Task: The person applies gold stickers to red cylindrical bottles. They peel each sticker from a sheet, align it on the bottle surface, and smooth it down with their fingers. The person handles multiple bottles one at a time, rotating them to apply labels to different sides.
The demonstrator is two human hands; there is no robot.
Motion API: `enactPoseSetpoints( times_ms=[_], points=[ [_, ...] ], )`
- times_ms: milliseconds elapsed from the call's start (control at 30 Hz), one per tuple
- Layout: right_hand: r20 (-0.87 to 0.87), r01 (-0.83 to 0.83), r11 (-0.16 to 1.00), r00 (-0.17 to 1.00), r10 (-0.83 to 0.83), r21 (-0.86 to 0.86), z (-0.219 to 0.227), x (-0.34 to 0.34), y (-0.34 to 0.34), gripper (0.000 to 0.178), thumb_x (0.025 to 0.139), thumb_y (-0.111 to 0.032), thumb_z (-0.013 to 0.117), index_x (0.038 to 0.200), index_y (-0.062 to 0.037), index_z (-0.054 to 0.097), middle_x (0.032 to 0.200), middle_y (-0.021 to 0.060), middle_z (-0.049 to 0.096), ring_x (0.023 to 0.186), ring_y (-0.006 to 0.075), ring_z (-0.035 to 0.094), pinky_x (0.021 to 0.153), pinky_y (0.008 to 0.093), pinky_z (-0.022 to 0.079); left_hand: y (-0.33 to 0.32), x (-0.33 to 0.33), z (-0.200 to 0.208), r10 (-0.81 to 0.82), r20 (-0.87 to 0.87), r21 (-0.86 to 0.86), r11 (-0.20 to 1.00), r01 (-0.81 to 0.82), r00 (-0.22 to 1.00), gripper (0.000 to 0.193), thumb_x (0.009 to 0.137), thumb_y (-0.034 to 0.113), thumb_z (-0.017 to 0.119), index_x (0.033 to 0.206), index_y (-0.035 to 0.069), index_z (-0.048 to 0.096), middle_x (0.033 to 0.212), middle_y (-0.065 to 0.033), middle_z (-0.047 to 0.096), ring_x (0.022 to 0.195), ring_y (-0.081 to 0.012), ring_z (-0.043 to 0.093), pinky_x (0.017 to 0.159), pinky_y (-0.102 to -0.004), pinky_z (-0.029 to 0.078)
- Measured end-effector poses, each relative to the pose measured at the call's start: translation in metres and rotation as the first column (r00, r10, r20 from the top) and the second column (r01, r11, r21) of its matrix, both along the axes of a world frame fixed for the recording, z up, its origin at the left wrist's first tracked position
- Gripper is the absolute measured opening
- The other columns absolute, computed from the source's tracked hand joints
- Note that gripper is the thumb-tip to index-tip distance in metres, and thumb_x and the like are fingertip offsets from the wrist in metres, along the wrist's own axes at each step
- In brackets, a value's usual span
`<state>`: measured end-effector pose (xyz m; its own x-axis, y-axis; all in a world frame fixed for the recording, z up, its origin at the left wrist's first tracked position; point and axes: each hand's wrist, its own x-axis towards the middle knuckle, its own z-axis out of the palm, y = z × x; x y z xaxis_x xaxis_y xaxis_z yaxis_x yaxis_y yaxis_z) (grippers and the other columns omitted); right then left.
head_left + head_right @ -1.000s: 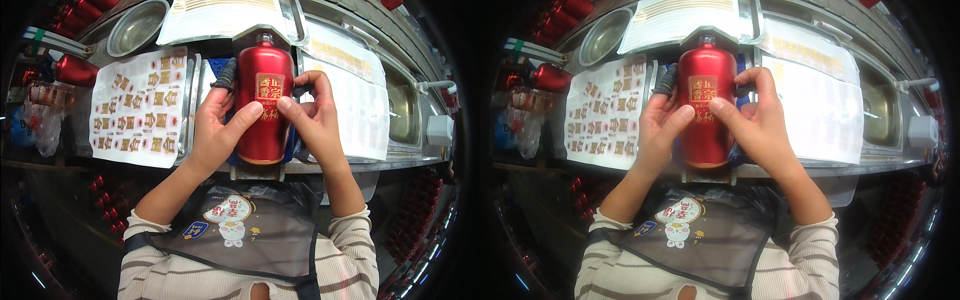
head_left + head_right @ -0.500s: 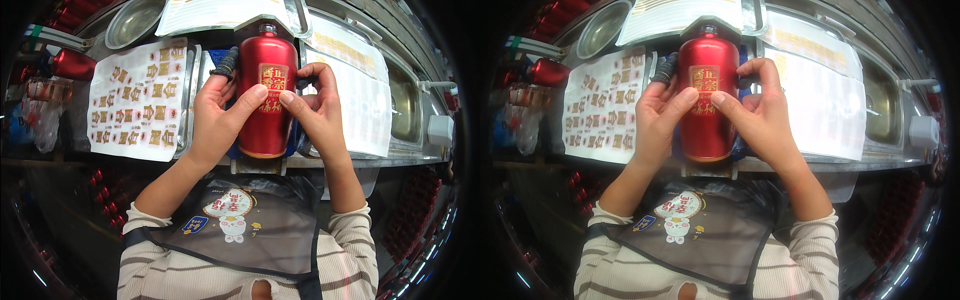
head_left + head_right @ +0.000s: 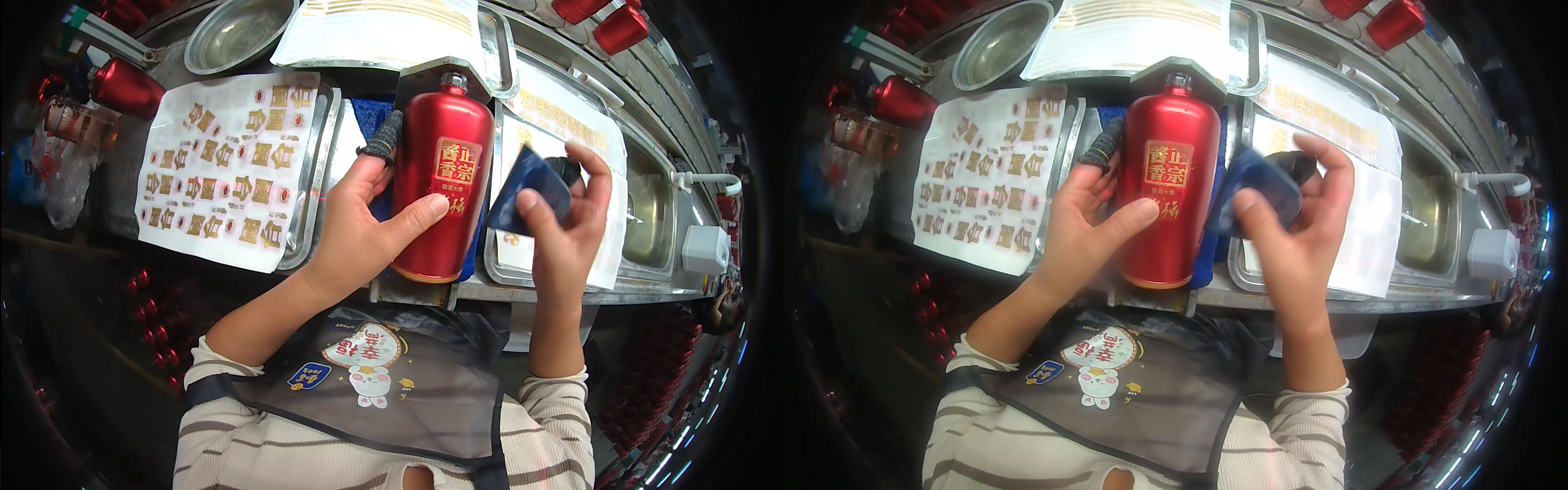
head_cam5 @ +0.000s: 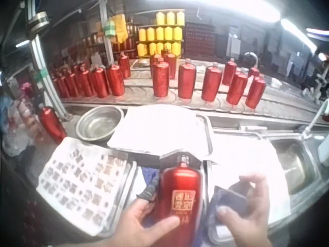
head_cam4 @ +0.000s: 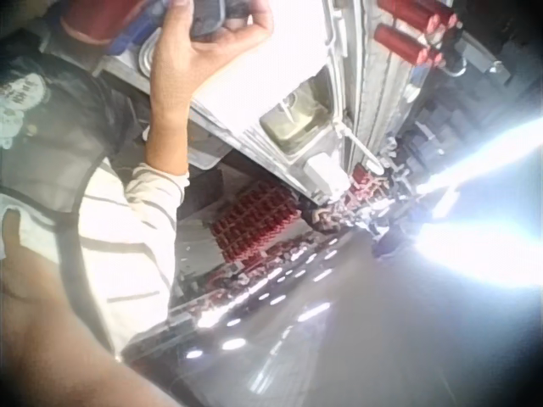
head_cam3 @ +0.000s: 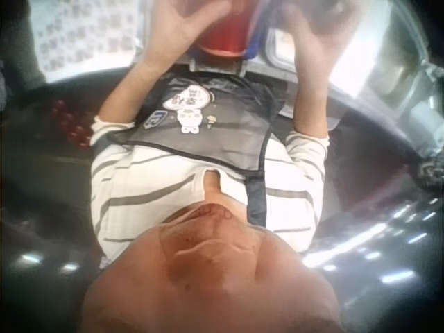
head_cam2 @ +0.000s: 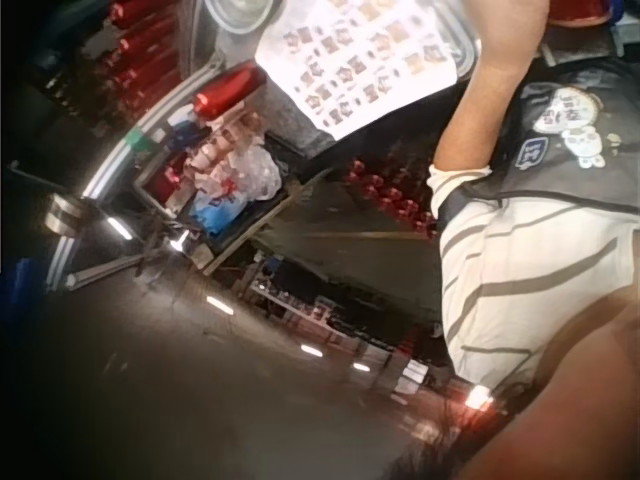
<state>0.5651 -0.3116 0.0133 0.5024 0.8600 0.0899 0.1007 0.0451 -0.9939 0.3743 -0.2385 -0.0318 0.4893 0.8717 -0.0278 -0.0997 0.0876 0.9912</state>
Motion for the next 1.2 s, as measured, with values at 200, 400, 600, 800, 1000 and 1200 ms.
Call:
enactPoseSetpoints(
  times_ms=[200, 400, 600, 800, 1000, 1200],
  points=[
    [0.637, -0.238, 0.958, 0.766, 0.086, 0.157, 0.005, -0.009, 0.036, 0.021, 0.076, 0.002, 0.074, 0.095, -0.0013, 0.064, 0.082, 0.0129, 0.064, 0.071, 0.0265, 0.063, 0.065, 0.0326, 0.051, -0.001, 0.005, 0.005, 0.024, 0.059, -0.02, 1.0, -0.023, 0.998, 0.051, 0.086, 0.013, 0.078, 0.124, -0.006, 0.05, 0.118, -0.0165, 0.064, 0.111, -0.0186, 0.062, 0.099, -0.0335, 0.048],
    [0.952, -0.543, 0.797, 0.278, -0.126, 0.264, -0.008, 0.007, 0.024, 0.025, 0.071, -0.003, 0.077, 0.095, -0.0066, 0.071, 0.075, 0.0043, 0.057, 0.072, 0.0232, 0.058, 0.06, 0.0354, 0.05, 0.0, 0.002, 0.003, -0.041, 0.177, -0.071, 0.996, 0.054, 0.983, 0.067, 0.091, 0.009, 0.067, 0.147, -0.007, 0.033, 0.141, -0.0161, 0.05, 0.128, -0.0199, 0.05, 0.111, -0.0339, 0.037],
    [0.793, -0.495, 0.815, 0.605, 0.073, 0.302, 0.005, -0.003, 0.076, 0.022, 0.075, -0.004, 0.071, 0.095, -0.0033, 0.062, 0.081, 0.0134, 0.062, 0.073, 0.0343, 0.063, 0.065, 0.0396, 0.053, 0.006, -0.003, 0.001, -0.085, 0.31, -0.163, 0.976, 0.141, 0.947, 0.048, 0.101, 0.016, 0.044, 0.143, -0.007, 0.038, 0.139, -0.015, 0.052, 0.127, -0.0175, 0.051, 0.11, -0.0333, 0.037],
    [0.944, -0.753, 0.602, 0.33, -0.004, 0.266, -0.002, -0.014, 0.02, 0.02, 0.067, -0.008, 0.076, 0.084, -0.0083, 0.066, 0.069, 0.0023, 0.053, 0.064, 0.0185, 0.056, 0.056, 0.0313, 0.048, 0.004, 0.001, 0.004, -0.006, 0.32, -0.254, 0.963, 0.092, 0.947, 0.048, 0.103, 0.019, 0.048, 0.143, -0.005, 0.04, 0.133, -0.0133, 0.056, 0.12, -0.0138, 0.054, 0.104, -0.0303, 0.042],
    [0.879, -0.451, 0.829, 0.467, -0.096, 0.33, -0.02, 0.025, 0.032, 0.032, 0.077, 0.002, 0.074, 0.106, -0.0082, 0.066, 0.079, 0.0043, 0.064, 0.064, 0.0192, 0.06, 0.057, 0.0336, 0.048, -0.001, 0.008, 0.002, 0.026, 0.225, -0.162, 0.987, 0.011, 0.974, 0.039, 0.103, 0.02, 0.053, 0.132, -0.005, 0.048, 0.114, -0.0101, 0.064, 0.1, -0.0084, 0.059, 0.089, -0.0246, 0.049],
    [0.647, -0.321, 0.881, 0.762, 0.022, 0.347, -0.019, 0.017, 0.042, 0.026, 0.072, 0.003, 0.075, 0.096, -0.0037, 0.068, 0.078, 0.0074, 0.064, 0.066, 0.0221, 0.061, 0.059, 0.0324, 0.049, 0.006, 0.0, -0.008, 0.029, 0.128, -0.148, 0.989, -0.01, 0.991, 0.044, 0.103, 0.017, 0.051, 0.139, -0.007, 0.043, 0.129, -0.0135, 0.058, 0.114, -0.0108, 0.055, 0.099, -0.0275, 0.044]
  ],
)
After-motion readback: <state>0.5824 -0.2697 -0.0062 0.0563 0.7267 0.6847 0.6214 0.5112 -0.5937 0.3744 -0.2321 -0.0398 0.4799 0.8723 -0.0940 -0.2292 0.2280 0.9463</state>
